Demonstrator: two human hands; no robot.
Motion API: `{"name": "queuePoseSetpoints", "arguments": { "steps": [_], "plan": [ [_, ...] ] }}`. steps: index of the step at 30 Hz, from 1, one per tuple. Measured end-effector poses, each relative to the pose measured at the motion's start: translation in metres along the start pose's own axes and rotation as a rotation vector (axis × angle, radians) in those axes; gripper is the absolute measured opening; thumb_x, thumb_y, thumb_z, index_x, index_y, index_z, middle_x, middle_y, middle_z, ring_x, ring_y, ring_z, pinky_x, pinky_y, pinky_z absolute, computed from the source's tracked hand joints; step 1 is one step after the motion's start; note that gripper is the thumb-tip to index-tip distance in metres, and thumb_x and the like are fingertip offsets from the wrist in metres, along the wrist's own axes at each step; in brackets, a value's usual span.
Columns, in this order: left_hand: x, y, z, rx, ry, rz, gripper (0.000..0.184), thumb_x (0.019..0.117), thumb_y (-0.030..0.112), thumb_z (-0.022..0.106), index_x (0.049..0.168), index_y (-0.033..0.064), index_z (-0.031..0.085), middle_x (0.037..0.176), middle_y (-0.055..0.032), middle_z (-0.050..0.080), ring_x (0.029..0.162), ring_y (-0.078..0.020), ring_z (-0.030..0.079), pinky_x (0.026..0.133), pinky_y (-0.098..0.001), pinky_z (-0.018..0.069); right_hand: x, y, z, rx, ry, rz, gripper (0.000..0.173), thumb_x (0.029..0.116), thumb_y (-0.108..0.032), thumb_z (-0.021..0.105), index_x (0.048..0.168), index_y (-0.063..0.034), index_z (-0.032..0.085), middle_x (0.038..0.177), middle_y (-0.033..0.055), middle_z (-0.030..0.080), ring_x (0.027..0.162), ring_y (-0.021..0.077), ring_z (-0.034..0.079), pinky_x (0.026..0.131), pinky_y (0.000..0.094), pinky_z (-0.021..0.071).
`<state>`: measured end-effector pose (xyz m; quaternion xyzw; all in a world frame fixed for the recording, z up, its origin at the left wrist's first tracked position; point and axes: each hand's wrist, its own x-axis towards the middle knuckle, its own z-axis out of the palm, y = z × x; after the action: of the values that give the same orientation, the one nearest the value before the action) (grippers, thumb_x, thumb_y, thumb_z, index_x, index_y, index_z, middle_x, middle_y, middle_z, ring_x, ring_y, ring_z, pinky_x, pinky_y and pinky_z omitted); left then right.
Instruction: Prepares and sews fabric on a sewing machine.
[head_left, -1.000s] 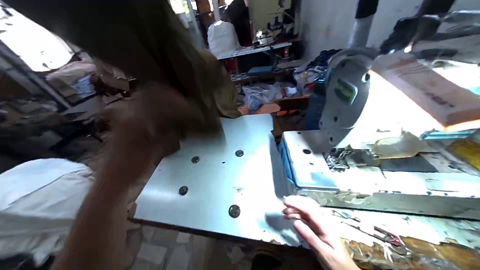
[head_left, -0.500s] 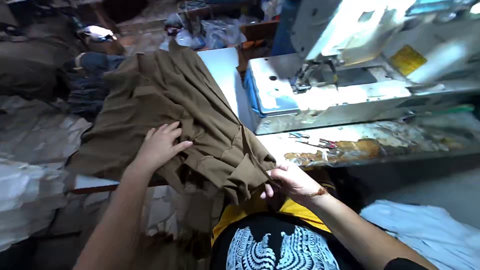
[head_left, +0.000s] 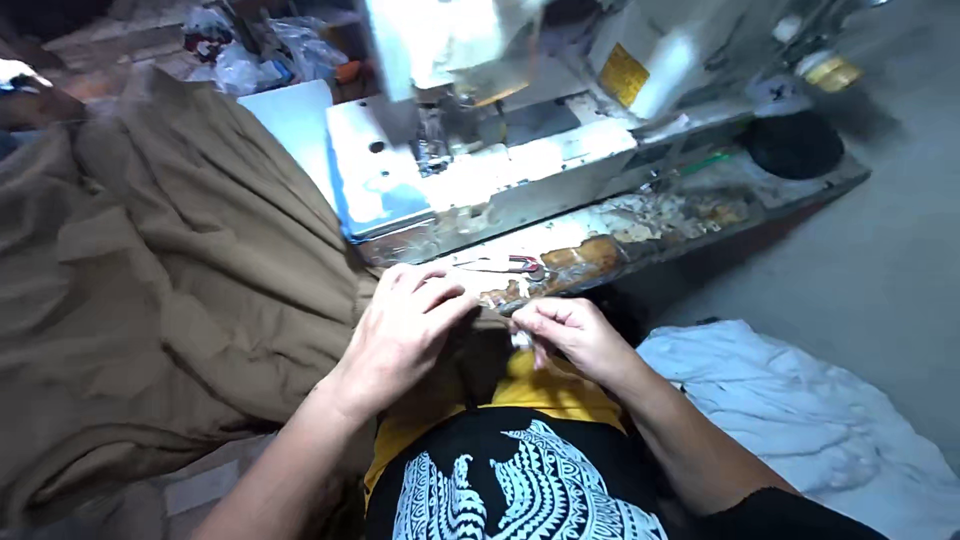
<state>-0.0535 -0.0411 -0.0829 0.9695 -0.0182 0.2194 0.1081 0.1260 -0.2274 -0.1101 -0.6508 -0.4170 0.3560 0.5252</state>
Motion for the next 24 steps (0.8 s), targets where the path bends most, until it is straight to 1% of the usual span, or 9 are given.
{"name": "queuePoseSetpoints", "arguments": {
  "steps": [2,4,6,8,10,15,19,21,24],
  "plan": [
    [-0.003,0.001,0.01,-0.02,-0.003,-0.046,0.025,0.0973,0.015,0.057,0.11,0.0154,0.078,0.113,-0.0029,0.073,0.122,-0.0257,0.06,0.106,-0.0475,0.0432,-0.001,0.016,-0.013,-0.358,0.29,-0.238,0.022,0.1011,-0.024,0.062,0.104,-0.0084,0.077,0.086,-0.001,0.069,0.062,0.0013,0.059,0.057,0.0173,0.0522],
    [-0.01,0.002,0.022,-0.029,-0.006,-0.079,0.026,0.0954,0.014,0.057,0.109,0.0155,0.078,0.113,-0.0037,0.073,0.122,-0.0263,0.061,0.105,-0.0482,0.0437,0.013,0.02,-0.022,-0.63,0.428,-0.443,0.023,0.0969,-0.021,0.067,0.111,-0.0054,0.077,0.1,0.0084,0.075,0.081,0.017,0.068,0.074,0.0318,0.056],
    [-0.015,0.003,0.031,-0.041,-0.001,-0.088,0.027,0.0945,0.017,0.056,0.111,0.0162,0.078,0.117,-0.0045,0.072,0.124,-0.0268,0.059,0.107,-0.0491,0.0415,0.037,0.019,-0.019,-0.762,0.346,-0.529,0.03,0.0956,-0.015,0.066,0.123,-0.0037,0.073,0.118,0.0135,0.074,0.108,0.0328,0.07,0.097,0.0484,0.0542],
    [-0.015,0.006,0.039,-0.023,0.012,-0.089,0.025,0.0959,0.025,0.06,0.111,0.0184,0.078,0.117,-0.0037,0.072,0.125,-0.0265,0.057,0.109,-0.0492,0.0383,0.062,0.016,-0.004,-0.841,0.182,-0.485,0.039,0.0961,-0.012,0.064,0.134,-0.0053,0.067,0.131,0.0162,0.067,0.126,0.0373,0.06,0.105,0.0499,0.0492],
    [-0.014,0.009,0.047,0.008,0.065,-0.087,0.018,0.0972,0.027,0.065,0.106,0.02,0.079,0.11,-0.0024,0.072,0.121,-0.0247,0.057,0.11,-0.0489,0.036,0.08,0.013,0.008,-0.858,0.087,-0.473,0.034,0.0952,-0.012,0.066,0.129,-0.0081,0.07,0.116,0.02,0.068,0.117,0.0404,0.061,0.1,0.0531,0.0498],
    [0.012,0.027,0.041,0.009,0.095,-0.043,0.015,0.0978,0.021,0.067,0.093,0.0158,0.08,0.09,0.0002,0.072,0.099,-0.0165,0.064,0.103,-0.043,0.0383,0.078,0.027,-0.002,-0.707,0.15,-0.557,0.039,0.0957,-0.014,0.06,0.133,-0.0067,0.067,0.112,0.0233,0.067,0.107,0.0397,0.066,0.095,0.0521,0.0528],
    [0.044,0.043,0.026,-0.222,0.027,-0.074,0.018,0.0972,0.02,0.066,0.091,0.0113,0.08,0.083,0.0004,0.071,0.085,-0.0104,0.063,0.087,-0.0319,0.0437,0.046,0.031,-0.017,0.067,0.371,-0.546,0.021,0.0982,-0.001,0.051,0.108,-0.0038,0.069,0.083,-0.0011,0.067,0.072,0.0059,0.061,0.071,0.0245,0.0525],
    [0.057,0.047,0.019,-0.51,-0.015,-0.25,0.018,0.0973,0.015,0.064,0.093,0.0095,0.08,0.089,0.0028,0.073,0.09,-0.004,0.067,0.085,-0.0232,0.0522,0.02,0.027,-0.034,0.329,0.407,-0.504,0.024,0.1064,-0.014,0.047,0.119,-0.0128,0.068,0.07,-0.0102,0.057,0.058,0.0005,0.053,0.057,0.0199,0.0493],
    [0.068,0.04,0.016,-1.079,0.059,-0.662,0.026,0.1038,0.011,0.053,0.097,0.0056,0.078,0.099,-0.0011,0.076,0.091,-0.0067,0.069,0.082,-0.0246,0.0564,-0.017,0.028,-0.043,0.148,0.362,-0.391,0.04,0.1098,-0.043,0.042,0.141,-0.0255,0.059,0.076,-0.0109,0.054,0.057,-0.0042,0.045,0.052,0.0143,0.0405]
  ]
}}
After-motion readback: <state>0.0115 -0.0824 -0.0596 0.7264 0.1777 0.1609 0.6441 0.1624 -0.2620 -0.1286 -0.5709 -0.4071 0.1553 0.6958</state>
